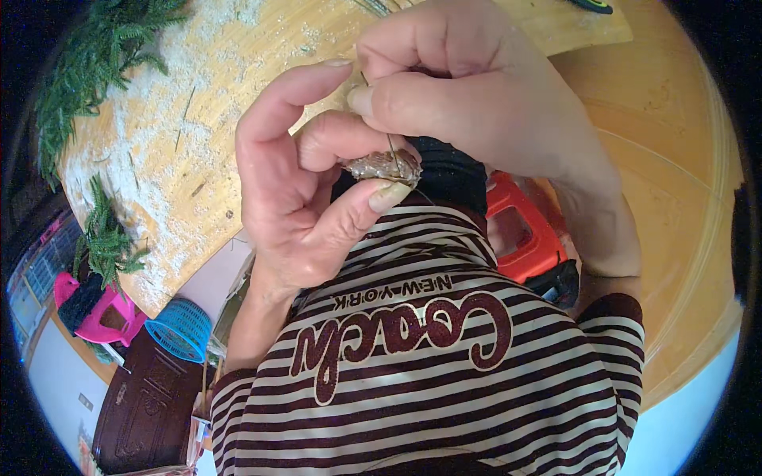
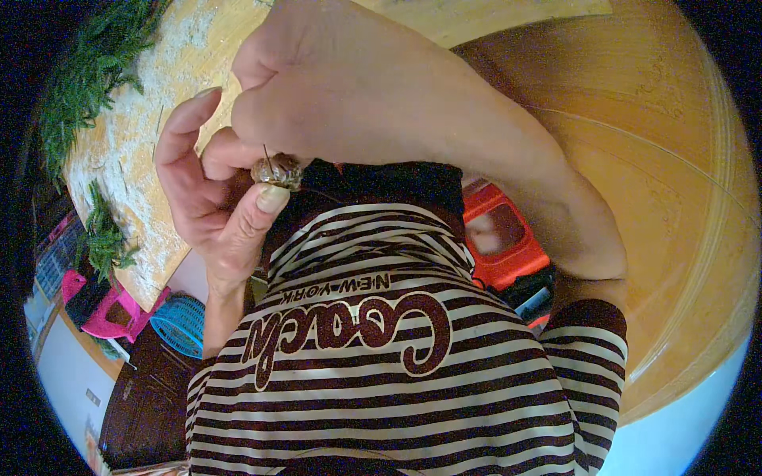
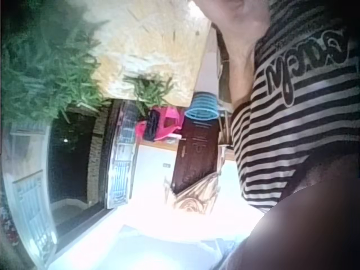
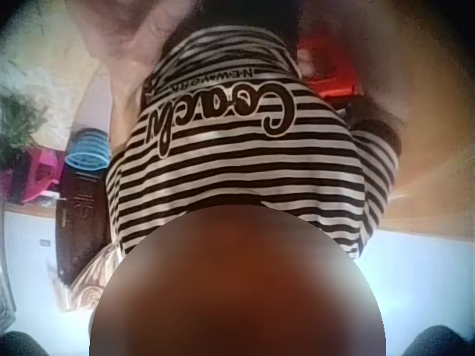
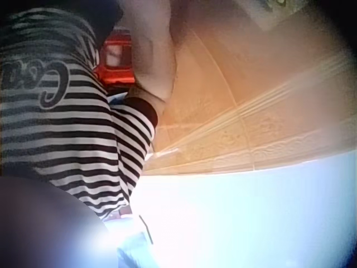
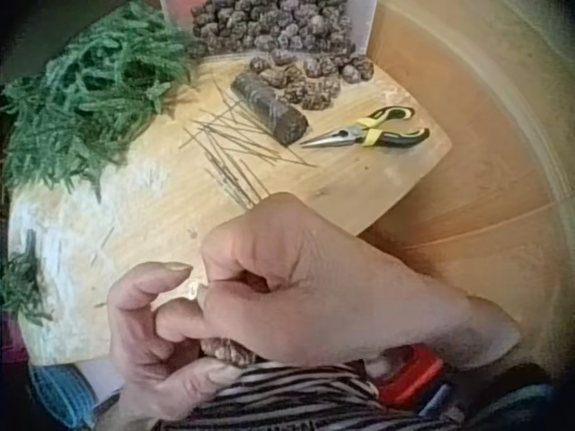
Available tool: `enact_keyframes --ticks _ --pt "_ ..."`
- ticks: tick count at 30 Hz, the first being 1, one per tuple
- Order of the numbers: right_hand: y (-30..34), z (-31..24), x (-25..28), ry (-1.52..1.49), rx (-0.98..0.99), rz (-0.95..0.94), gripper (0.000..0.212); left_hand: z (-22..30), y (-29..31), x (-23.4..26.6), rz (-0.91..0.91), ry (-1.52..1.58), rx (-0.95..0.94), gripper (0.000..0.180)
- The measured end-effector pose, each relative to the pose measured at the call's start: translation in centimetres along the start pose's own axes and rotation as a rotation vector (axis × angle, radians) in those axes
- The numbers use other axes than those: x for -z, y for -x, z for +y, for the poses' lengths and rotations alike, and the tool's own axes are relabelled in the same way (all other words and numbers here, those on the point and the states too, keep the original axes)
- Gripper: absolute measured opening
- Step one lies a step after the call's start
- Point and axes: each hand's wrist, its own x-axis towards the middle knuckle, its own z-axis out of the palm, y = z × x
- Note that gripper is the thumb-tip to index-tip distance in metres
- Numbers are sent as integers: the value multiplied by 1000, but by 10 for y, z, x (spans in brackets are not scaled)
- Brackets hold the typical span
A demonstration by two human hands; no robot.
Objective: Assembling decorative pine sprigs with small pinecones using wire and pliers.
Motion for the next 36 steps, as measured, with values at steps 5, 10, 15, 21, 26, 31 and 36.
enact_keyframes --ticks 5,10,15,21,26,31,36 --pt "1 11 1 83 187 -53 24 6 0 -8 61 55 61 83" --pt "0 24 -15 -353 554 12 19 3 1 -5 117 69 117 86" --pt "-12 33 -5 -144 664 -101 17 7 0 -6 156 -26 123 89" --pt "-15 30 -4 59 804 -61 17 9 -5 -15 176 66 97 97" --pt "-5 20 -3 29 633 -15 17 9 -1 -8 191 -79 85 102" --pt "13 12 6 138 433 39 14 9 -6 -14 175 -34 53 102" --pt "-12 35 -15 -96 775 44 12 9 -5 -19 226 44 95 102"
